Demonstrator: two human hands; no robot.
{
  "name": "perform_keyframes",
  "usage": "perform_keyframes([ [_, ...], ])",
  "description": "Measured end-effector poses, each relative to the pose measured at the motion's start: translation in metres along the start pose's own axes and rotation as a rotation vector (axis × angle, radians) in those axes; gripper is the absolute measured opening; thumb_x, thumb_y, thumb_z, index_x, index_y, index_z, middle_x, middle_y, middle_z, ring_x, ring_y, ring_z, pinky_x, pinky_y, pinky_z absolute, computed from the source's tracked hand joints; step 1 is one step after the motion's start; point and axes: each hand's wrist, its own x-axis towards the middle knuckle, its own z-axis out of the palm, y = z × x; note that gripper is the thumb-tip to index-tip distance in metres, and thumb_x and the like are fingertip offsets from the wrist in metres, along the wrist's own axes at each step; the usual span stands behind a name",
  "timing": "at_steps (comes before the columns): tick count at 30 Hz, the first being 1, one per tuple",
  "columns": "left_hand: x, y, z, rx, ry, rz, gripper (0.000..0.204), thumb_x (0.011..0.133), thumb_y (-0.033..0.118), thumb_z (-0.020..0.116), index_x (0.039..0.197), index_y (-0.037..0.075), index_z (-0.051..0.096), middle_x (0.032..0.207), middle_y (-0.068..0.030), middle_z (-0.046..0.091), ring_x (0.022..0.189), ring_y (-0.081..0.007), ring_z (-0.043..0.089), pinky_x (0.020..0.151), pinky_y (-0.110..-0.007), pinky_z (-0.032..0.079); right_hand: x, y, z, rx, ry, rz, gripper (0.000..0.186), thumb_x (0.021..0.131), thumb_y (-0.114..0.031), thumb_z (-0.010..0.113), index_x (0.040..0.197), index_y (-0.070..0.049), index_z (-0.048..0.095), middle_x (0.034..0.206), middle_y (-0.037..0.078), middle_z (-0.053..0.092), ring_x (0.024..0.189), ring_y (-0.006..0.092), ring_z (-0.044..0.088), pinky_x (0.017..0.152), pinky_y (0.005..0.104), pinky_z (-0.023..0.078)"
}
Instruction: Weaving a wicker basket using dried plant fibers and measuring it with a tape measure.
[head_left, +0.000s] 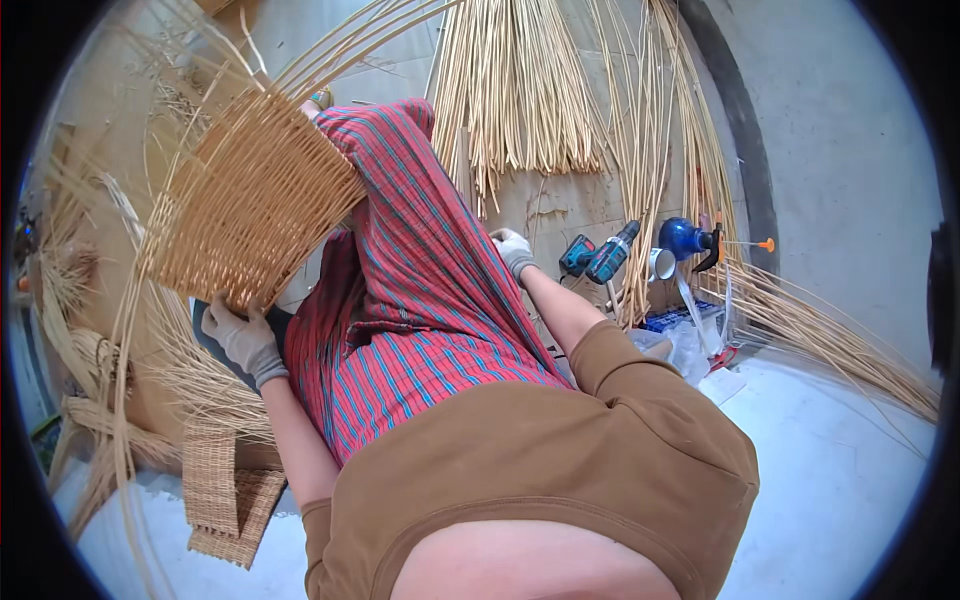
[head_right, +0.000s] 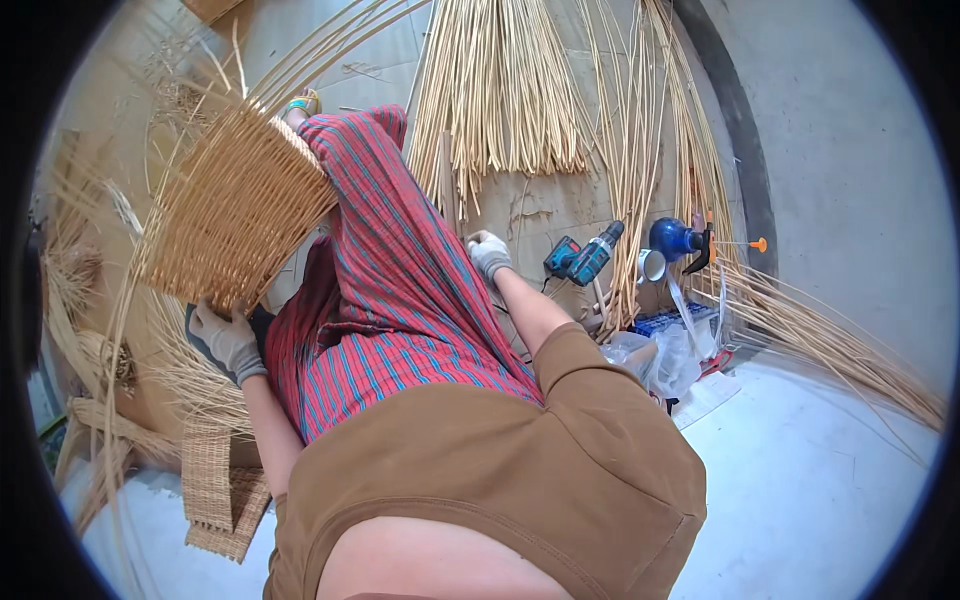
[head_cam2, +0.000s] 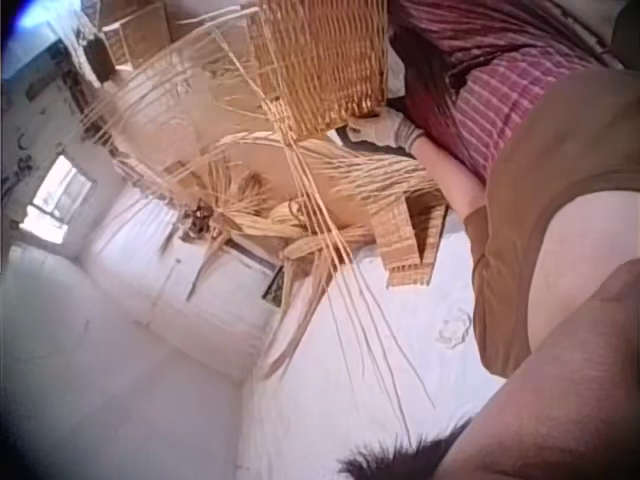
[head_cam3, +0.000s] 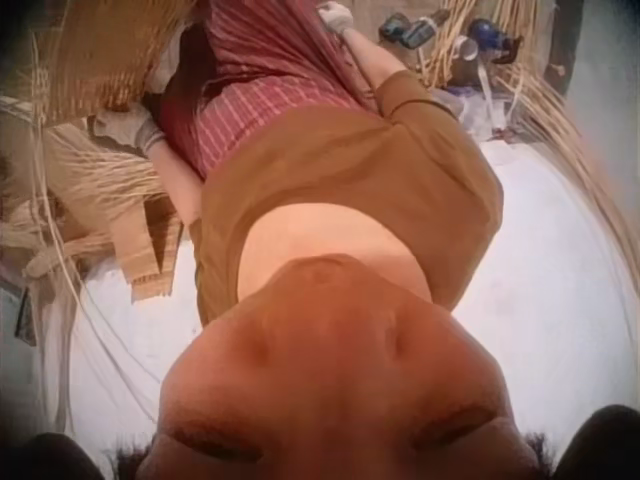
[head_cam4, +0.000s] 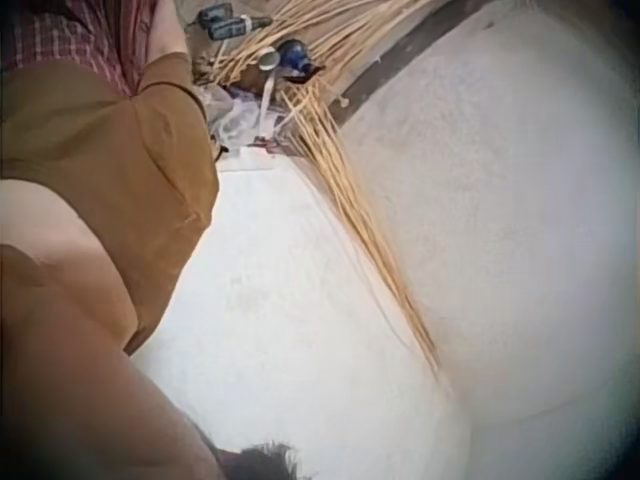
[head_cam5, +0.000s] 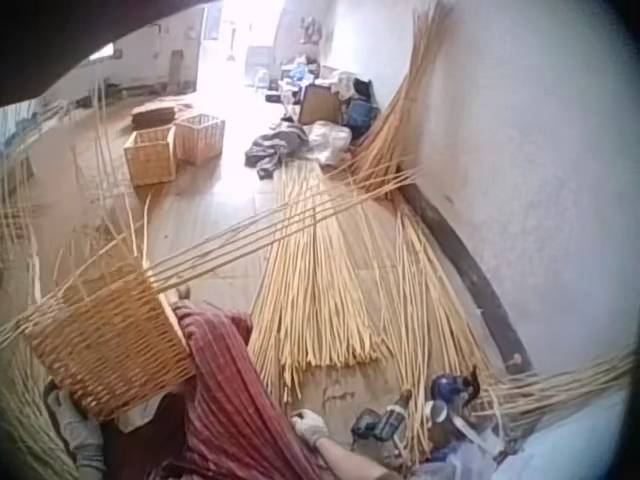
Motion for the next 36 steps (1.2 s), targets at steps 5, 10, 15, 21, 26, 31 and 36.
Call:
perform_keyframes([
  [5,-0.003,0.012,-0.002,0.099,-0.111,-0.119,0.051,0.079,0.022,0.081,0.122,0.013,0.055,0.113,-0.0163,0.056,0.096,-0.0389,0.062,0.079,-0.049,0.051,0.033,-0.021,-0.022,-0.131,0.347,0.03,0.041,0.084,-0.024,0.069,0.122,-0.01,0.063,0.113,0.02,0.069,0.11,0.0345,0.066,0.096,0.0418,0.051],
  [10,-0.002,0.018,-0.002,0.416,-0.121,-0.12,0.054,0.077,0.031,0.082,0.12,0.015,0.055,0.107,-0.015,0.061,0.091,-0.0393,0.065,0.077,-0.051,0.053,0.067,-0.047,-0.021,-0.118,0.144,0.306,0.057,0.081,-0.027,0.07,0.135,-0.011,0.057,0.13,0.023,0.063,0.122,0.0345,0.061,0.103,0.0386,0.048],
  [15,-0.002,0.027,0.007,0.232,-0.116,-0.172,0.051,0.079,0.019,0.081,0.122,0.013,0.055,0.107,-0.0133,0.058,0.087,-0.0334,0.065,0.074,-0.045,0.053,0.093,-0.025,-0.016,-0.128,0.196,0.163,0.045,0.082,-0.015,0.063,0.127,-0.009,0.062,0.119,0.02,0.069,0.112,0.033,0.066,0.098,0.0385,0.051],
  [21,-0.006,-0.013,0.011,-0.047,0.02,-0.137,0.057,0.079,0.006,0.08,0.129,0.006,0.052,0.094,-0.0051,0.054,0.079,-0.0187,0.054,0.075,-0.032,0.048,0.089,-0.036,-0.002,-0.083,0.213,0.077,0.035,0.084,-0.014,0.065,0.118,-0.011,0.067,0.106,0.018,0.073,0.101,0.0313,0.069,0.091,0.0385,0.052],
  [26,-0.003,0.031,0.047,-0.439,0.026,-0.217,0.055,0.087,0.003,0.074,0.135,0.004,0.047,0.112,-0.0095,0.058,0.092,-0.0186,0.057,0.083,-0.031,0.05,0.126,0.034,-0.066,0.155,0.318,-0.193,0.029,0.09,-0.007,0.065,0.119,-0.003,0.065,0.087,0.008,0.07,0.078,0.0164,0.066,0.066,0.0302,0.054],
  [31,-0.02,0.115,0.008,-0.496,-0.203,-0.045,0.016,0.089,0.009,0.069,0.104,0.003,0.068,0.096,-0.0114,0.067,0.086,-0.0238,0.065,0.083,-0.037,0.052,-0.035,-0.162,-0.098,1.447,-0.6,-0.042,0.027,0.098,-0.005,0.061,0.125,-0.006,0.059,0.106,0.006,0.066,0.084,0.0164,0.065,0.071,0.0273,0.055],
  [36,0.003,0.208,-0.003,-0.922,-0.694,0.455,0.044,0.096,0.033,0.062,0.13,0.004,0.06,0.113,-0.0185,0.066,0.102,-0.0296,0.066,0.094,-0.038,0.051,-0.148,-0.261,-0.088,0.677,-0.816,-0.365,0.022,0.098,-0.007,0.061,0.12,-0.006,0.058,0.105,0.009,0.066,0.093,0.023,0.069,0.085,0.0331,0.057],
])
